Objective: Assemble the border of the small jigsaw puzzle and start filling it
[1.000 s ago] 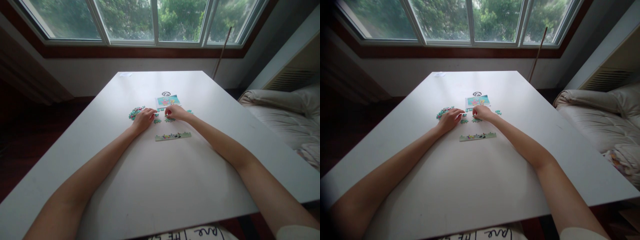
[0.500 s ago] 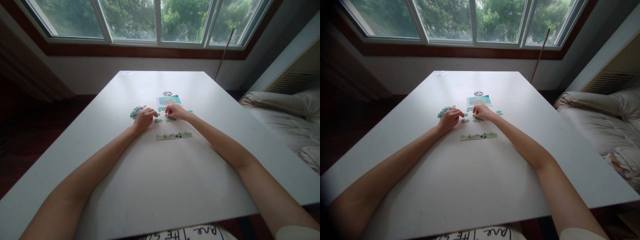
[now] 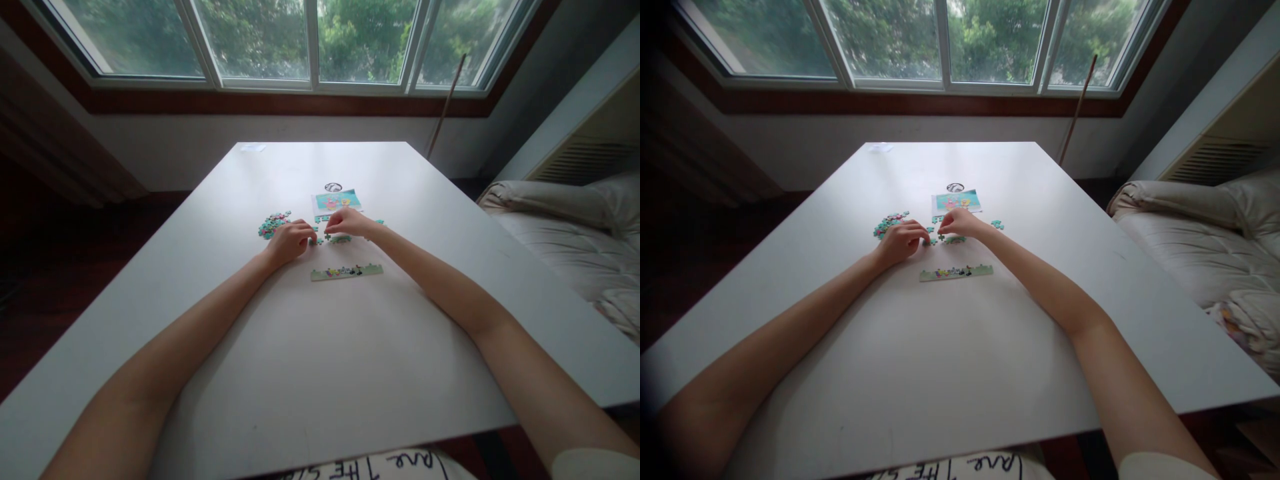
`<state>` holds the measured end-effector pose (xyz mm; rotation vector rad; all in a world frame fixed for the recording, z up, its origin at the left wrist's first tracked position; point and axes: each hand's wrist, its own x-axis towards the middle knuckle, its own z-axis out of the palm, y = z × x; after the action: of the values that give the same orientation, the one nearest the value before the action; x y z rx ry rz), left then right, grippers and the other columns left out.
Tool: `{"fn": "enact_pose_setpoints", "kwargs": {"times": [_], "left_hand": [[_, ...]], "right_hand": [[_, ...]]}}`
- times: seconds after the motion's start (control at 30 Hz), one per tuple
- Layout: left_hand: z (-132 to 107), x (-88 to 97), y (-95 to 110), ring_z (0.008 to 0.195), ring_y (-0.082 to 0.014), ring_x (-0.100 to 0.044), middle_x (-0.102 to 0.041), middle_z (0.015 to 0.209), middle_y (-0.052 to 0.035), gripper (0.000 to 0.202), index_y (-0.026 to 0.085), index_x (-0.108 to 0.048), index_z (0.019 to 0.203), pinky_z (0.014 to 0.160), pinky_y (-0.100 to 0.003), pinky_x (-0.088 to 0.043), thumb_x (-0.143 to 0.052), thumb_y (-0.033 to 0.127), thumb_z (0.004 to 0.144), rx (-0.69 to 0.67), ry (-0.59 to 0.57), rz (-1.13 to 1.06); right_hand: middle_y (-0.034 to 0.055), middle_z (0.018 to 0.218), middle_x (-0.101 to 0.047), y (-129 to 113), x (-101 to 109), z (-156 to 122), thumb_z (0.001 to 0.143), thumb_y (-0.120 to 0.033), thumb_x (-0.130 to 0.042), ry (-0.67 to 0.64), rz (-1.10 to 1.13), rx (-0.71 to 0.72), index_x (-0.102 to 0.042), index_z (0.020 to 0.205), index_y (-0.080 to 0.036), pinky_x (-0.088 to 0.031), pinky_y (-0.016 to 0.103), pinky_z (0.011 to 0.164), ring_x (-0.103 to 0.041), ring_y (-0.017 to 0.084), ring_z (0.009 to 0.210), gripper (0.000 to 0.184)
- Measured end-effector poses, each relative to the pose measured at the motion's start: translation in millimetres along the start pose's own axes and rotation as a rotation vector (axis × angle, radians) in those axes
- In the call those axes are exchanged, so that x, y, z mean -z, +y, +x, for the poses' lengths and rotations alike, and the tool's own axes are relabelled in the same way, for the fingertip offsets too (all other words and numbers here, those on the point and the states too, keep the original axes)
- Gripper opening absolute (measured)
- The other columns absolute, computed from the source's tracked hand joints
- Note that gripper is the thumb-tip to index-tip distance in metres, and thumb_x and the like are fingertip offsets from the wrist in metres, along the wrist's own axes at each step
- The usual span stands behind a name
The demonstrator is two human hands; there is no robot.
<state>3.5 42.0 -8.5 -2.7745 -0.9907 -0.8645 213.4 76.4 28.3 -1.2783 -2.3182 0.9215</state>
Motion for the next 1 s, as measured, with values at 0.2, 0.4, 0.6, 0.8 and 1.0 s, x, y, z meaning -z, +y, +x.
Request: {"fn": "enact_pose_setpoints", "kwargs": {"times": [0.2, 0.4, 0.6, 0.8, 1.0], "left_hand": [[0.8, 0.6, 1.1, 0.080, -0.0138, -0.062, -0.070, 0.083, -0.0028, 0.035, 0.019, -0.070, 0.073, 0.074, -0.024, -0.050, -0.040, 0.002, 0.067, 0.009, 0.000, -0.012], [1.3, 0.6, 0.8, 0.078, -0.0138, -0.062, -0.070, 0.084, -0.0027, 0.035, 0.020, -0.070, 0.073, 0.072, -0.023, -0.050, -0.041, 0.003, 0.067, 0.002, 0.004, -0.001], [1.4, -0.6, 0.6, 0.076, -0.0133, -0.063, -0.070, 0.082, -0.0027, 0.034, 0.020, -0.070, 0.072, 0.072, -0.023, -0.050, -0.041, 0.005, 0.068, 0.020, 0.008, -0.004], [1.0, -2.0, 0.4, 0.075, -0.0132, -0.063, -0.070, 0.082, -0.0024, 0.033, 0.019, -0.070, 0.072, 0.071, -0.022, -0.049, -0.041, 0.005, 0.069, 0.027, 0.017, -0.018], [1.6, -1.9, 0.1, 0.074, -0.0135, -0.063, -0.070, 0.082, -0.0025, 0.033, 0.019, -0.070, 0.072, 0.070, -0.023, -0.049, -0.041, 0.005, 0.068, 0.024, 0.015, -0.008]], "right_hand": [[0.0026, 0.065, -0.066, 0.7, -9.1, -0.2, 0.067, -0.026, -0.068, -0.048, 0.114, -0.029, -0.074, 0.077, -0.009, -0.036, 0.021, 0.057, -0.052, 0.009, 0.060, 0.020], [0.0024, 0.064, -0.066, 2.4, -14.0, 2.0, 0.068, -0.023, -0.066, -0.001, 0.049, -0.017, -0.074, 0.074, -0.010, -0.036, 0.021, 0.056, -0.052, 0.009, 0.060, 0.016], [0.0027, 0.065, -0.067, 1.0, -14.2, 1.0, 0.068, -0.022, -0.066, 0.018, 0.042, -0.034, -0.074, 0.074, -0.010, -0.037, 0.020, 0.057, -0.054, 0.010, 0.062, 0.015], [0.0026, 0.067, -0.068, 0.2, -15.1, -0.2, 0.067, -0.022, -0.067, 0.030, 0.016, -0.047, -0.074, 0.076, -0.011, -0.036, 0.020, 0.056, -0.055, 0.010, 0.064, 0.016], [0.0032, 0.069, -0.068, -0.9, -16.8, -1.5, 0.068, -0.023, -0.066, 0.058, -0.024, -0.041, -0.073, 0.076, -0.011, -0.036, 0.020, 0.057, -0.056, 0.011, 0.064, 0.016]]}}
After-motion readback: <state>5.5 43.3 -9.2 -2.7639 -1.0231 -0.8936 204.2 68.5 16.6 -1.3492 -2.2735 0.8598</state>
